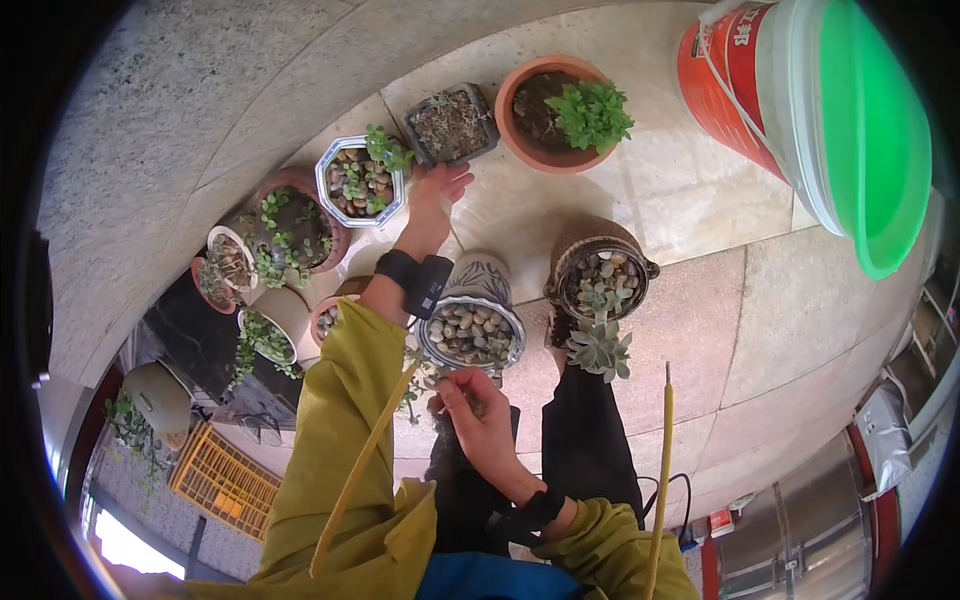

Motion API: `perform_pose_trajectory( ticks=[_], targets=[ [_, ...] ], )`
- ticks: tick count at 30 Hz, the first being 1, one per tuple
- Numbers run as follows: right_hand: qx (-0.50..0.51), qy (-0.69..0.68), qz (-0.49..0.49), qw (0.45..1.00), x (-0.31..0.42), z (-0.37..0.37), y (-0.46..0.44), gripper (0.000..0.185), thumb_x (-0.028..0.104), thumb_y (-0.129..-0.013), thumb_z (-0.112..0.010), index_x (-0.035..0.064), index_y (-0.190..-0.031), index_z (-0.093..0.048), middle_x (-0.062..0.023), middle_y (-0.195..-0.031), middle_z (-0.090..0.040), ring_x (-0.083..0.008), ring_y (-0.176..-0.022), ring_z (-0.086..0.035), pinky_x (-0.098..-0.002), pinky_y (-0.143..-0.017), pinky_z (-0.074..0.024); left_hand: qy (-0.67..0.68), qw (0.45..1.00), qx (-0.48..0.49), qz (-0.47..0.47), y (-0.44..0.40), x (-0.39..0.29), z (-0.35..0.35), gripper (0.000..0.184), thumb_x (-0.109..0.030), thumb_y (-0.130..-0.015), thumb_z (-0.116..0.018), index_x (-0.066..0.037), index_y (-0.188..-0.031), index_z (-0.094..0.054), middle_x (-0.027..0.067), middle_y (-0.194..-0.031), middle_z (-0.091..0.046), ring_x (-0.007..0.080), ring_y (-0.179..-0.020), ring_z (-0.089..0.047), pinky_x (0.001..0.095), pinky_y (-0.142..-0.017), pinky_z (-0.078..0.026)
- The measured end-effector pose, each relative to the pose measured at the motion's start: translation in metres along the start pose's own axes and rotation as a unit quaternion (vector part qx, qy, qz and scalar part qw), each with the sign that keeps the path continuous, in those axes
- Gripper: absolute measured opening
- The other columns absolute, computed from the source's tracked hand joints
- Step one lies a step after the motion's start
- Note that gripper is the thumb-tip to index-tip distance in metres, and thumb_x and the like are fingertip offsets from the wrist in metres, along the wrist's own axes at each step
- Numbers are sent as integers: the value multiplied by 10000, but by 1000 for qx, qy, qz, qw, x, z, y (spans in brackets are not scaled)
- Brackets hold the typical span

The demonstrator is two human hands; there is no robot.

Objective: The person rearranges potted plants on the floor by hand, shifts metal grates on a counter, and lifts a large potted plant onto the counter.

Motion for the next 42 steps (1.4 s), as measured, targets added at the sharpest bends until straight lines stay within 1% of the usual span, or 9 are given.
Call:
perform_pose_trajectory(
  ticks=[3, 6, 13, 19, 21, 29, 36, 38, 42],
  targets=[
    [-24, -8, 13, 1000, 0, 6, -1, 115, 138, -986, -561, 23, -995, -568, -23, -786, -634, -73, -757, -562, -229, -713, -441, -19, 998, -41, 50, 25, 10, -14, 472, -260, -920, -553, -14, -1297, -411, 204, -1232, -598, 310, -1012, -635, 371, -870, -424],
    [-50, 0, 14, 999, 8, 11, 0, 104, 128, -987, -557, 24, -993, -565, -28, -793, -635, -78, -759, -572, -233, -713, -446, -69, 988, 76, 116, 55, 13, -57, 534, -236, -914, -573, -4, -1357, -385, 177, -1259, -573, 289, -1020, -639, 344, -831, -463],
    [-73, -39, 44, 996, 19, 21, 0, 100, 120, -992, -544, 22, -999, -562, -30, -805, -635, -80, -752, -571, -232, -715, -446, -112, 979, 168, 27, 35, -1, -126, 474, -159, -902, -584, -70, -1333, -409, 129, -1177, -593, 251, -962, -657, 370, -832, -483],
    [-68, -58, 32, 995, 24, 29, 3, 101, 117, -990, -549, 18, -995, -562, -31, -798, -628, -79, -749, -562, -224, -708, -437, -146, 983, 106, 13, 14, 24, -124, 343, -118, -866, -601, -76, -1189, -493, 73, -1004, -637, 202, -887, -652, 327, -752, -507],
    [-72, -11, 76, 994, 34, 28, 4, 101, 116, -990, -551, 16, -991, -561, -29, -795, -626, -75, -750, -550, -222, -705, -433, -144, 983, 80, 78, 19, 45, -131, 295, -118, -860, -598, -63, -1146, -550, 76, -950, -649, 198, -862, -647, 324, -741, -512],
    [-103, -60, 79, 990, 37, 39, 0, 91, 101, -988, -532, 28, -947, -569, 53, -874, -575, -8, -833, -471, -181, -738, -381, -167, 971, 149, 87, 63, 79, -193, 230, -134, -835, -638, 75, -925, -669, 116, -938, -675, 208, -838, -657, 327, -738, -547],
    [-111, -47, 80, 989, 39, 45, -1, 81, 103, -989, -535, 35, -960, -570, 32, -869, -596, -28, -839, -512, -195, -759, -409, -184, 968, 132, 106, 45, 81, -181, 332, -114, -843, -614, 0, -1152, -575, 113, -993, -662, 207, -834, -657, 321, -753, -542],
    [-102, -64, 69, 990, 33, 46, -3, 82, 106, -991, -533, 36, -968, -569, 17, -851, -605, -41, -821, -532, -204, -751, -422, -148, 984, 97, -4, 44, 45, -178, 385, -95, -845, -598, -40, -1217, -513, 107, -1037, -645, 202, -850, -652, 317, -729, -535],
    [-77, -75, 51, 993, 26, 43, -5, 74, 102, -987, -555, 29, -995, -562, 11, -829, -598, -48, -774, -554, -208, -713, -442, -152, 985, 71, -36, 13, 17, -161, 290, -87, -849, -573, -46, -1133, -534, 105, -1040, -640, 194, -887, -652, 320, -693, -522]
  ],
)
Point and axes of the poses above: each hand's wrist, its own y-axis away from the middle knuckle, its own z-axis out of the back of the hand, x = y × z, the point moved 6 cm from there along -y, towards the middle knuckle
